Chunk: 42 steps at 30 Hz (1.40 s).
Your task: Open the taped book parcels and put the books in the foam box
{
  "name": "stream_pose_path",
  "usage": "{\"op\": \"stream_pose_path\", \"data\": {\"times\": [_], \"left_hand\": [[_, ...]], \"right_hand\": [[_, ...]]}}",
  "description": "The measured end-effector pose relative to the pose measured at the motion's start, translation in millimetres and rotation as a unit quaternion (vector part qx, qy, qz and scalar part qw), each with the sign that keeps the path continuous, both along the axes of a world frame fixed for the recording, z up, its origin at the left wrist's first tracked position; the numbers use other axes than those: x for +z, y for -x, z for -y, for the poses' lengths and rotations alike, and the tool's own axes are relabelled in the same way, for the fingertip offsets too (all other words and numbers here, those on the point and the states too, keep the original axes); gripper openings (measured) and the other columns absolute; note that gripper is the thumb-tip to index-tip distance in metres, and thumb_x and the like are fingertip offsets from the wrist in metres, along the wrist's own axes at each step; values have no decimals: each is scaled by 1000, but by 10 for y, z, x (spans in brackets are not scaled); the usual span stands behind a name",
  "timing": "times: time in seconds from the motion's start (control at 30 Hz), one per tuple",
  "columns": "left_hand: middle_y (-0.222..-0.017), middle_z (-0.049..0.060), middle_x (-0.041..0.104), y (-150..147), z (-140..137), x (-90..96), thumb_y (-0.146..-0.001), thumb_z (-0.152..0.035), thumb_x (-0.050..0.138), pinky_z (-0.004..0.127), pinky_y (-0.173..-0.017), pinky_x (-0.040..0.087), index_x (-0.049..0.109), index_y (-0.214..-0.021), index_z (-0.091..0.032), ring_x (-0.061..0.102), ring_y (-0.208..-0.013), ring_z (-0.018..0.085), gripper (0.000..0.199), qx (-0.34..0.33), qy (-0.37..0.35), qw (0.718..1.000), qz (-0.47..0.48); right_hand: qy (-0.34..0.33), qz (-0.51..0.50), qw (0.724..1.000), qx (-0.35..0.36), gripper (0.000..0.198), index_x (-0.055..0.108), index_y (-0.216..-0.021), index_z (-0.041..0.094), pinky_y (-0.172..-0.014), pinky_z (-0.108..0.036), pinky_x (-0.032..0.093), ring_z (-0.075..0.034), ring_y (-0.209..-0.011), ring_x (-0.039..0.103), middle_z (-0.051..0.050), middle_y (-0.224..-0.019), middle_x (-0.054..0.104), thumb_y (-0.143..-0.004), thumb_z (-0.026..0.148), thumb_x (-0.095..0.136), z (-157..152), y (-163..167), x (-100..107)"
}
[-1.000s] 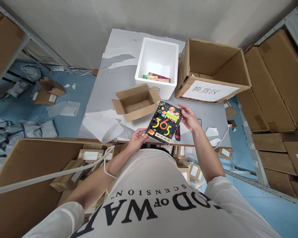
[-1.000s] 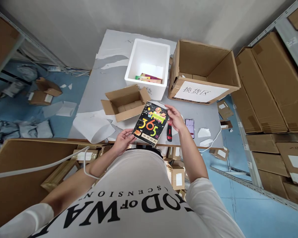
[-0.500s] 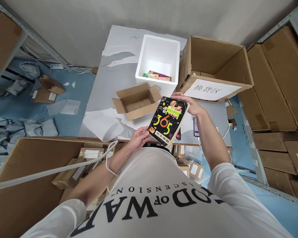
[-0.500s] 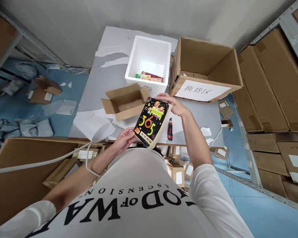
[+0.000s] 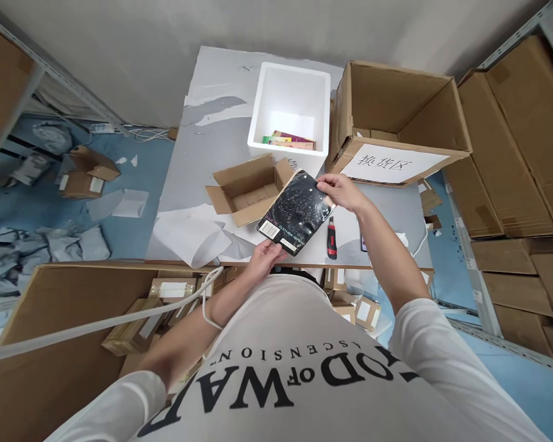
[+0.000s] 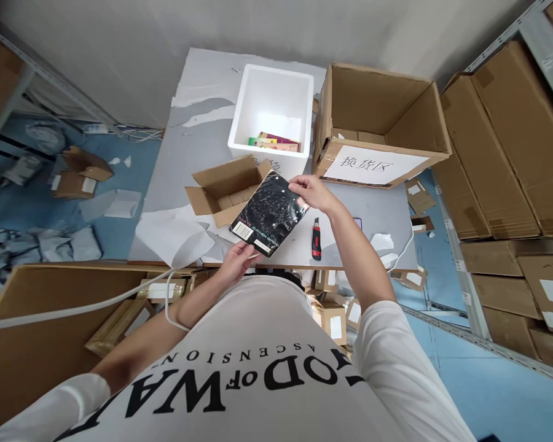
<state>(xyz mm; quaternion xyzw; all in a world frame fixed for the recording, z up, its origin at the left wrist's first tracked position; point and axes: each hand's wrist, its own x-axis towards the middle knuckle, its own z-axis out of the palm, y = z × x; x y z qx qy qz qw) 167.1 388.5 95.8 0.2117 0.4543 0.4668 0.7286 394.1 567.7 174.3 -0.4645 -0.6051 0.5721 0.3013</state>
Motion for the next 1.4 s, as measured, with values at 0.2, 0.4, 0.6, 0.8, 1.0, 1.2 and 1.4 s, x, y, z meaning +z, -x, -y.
{"op": "stream_pose_path", "data": {"times": [0.2, 0.4, 0.6, 0.8, 1.0, 1.2, 1.4], "left_hand": [[-75, -1, 71, 26, -29, 7, -66, -55, 77, 31, -74, 56, 50, -95, -21, 71, -70, 16, 52, 43, 32, 998, -15], [-72, -1, 69, -1, 48, 15, -65, -48, 81, 28, -74, 57, 55, -85, -17, 69, -66, 13, 45, 46, 39, 998, -15], [-72, -2, 68, -8, 48, -5, -68, -44, 80, 29, -74, 57, 54, -85, -18, 68, -65, 12, 40, 60, 50, 997, -12], [-75, -4, 70, 12, 38, -18, -64, -35, 85, 27, -66, 56, 38, -129, -23, 67, -60, 11, 81, 103, 75, 991, -30], [-63, -5, 66, 25, 58, -9, -62, -40, 84, 22, -56, 50, 50, -122, -19, 64, -55, 11, 73, 73, 51, 996, -19], [-74, 2, 72, 18, 75, 33, -59, -34, 86, 29, -74, 54, 66, -105, -16, 70, -75, 16, 53, 22, 45, 999, 1], [-81, 8, 75, 13, 96, 53, -55, -41, 88, 35, -82, 55, 70, -81, -13, 71, -74, 20, 41, -73, 57, 996, 7]], "right_hand": [[8, 17, 1000, 25, 37, 72, -80, 13, -55, -22, 42, -12, -61, 55, 1, -66, 64, -72, 49, 71, -26, 20, -4], [19, 39, 999, 23, 31, 71, -75, 16, -48, -22, 39, -13, -57, 54, 1, -57, 59, -75, 47, 71, -9, -15, -55], [-5, 41, 999, 17, 37, 73, -90, 17, -64, -25, 47, -14, -70, 57, -2, -79, 68, -72, 50, 73, -9, -58, -131], [-53, 42, 995, 71, 50, 52, -134, 26, -66, -27, 48, -12, -66, 55, 1, -79, 64, -89, 47, 55, 111, -152, -68], [-150, 106, 971, 155, 33, 68, -113, 23, -82, -35, 50, -18, -89, 62, -4, -102, 69, -93, 40, 46, 158, -174, 55], [-270, 195, 928, 167, 33, 70, -111, 23, -85, -37, 47, -22, -93, 61, -8, -101, 68, -93, 37, 46, 49, -153, 237], [-225, 235, 929, 175, 39, 72, -102, 16, -80, -33, 44, -21, -85, 61, -8, -93, 69, -92, 40, 43, -42, -21, 338]]}}
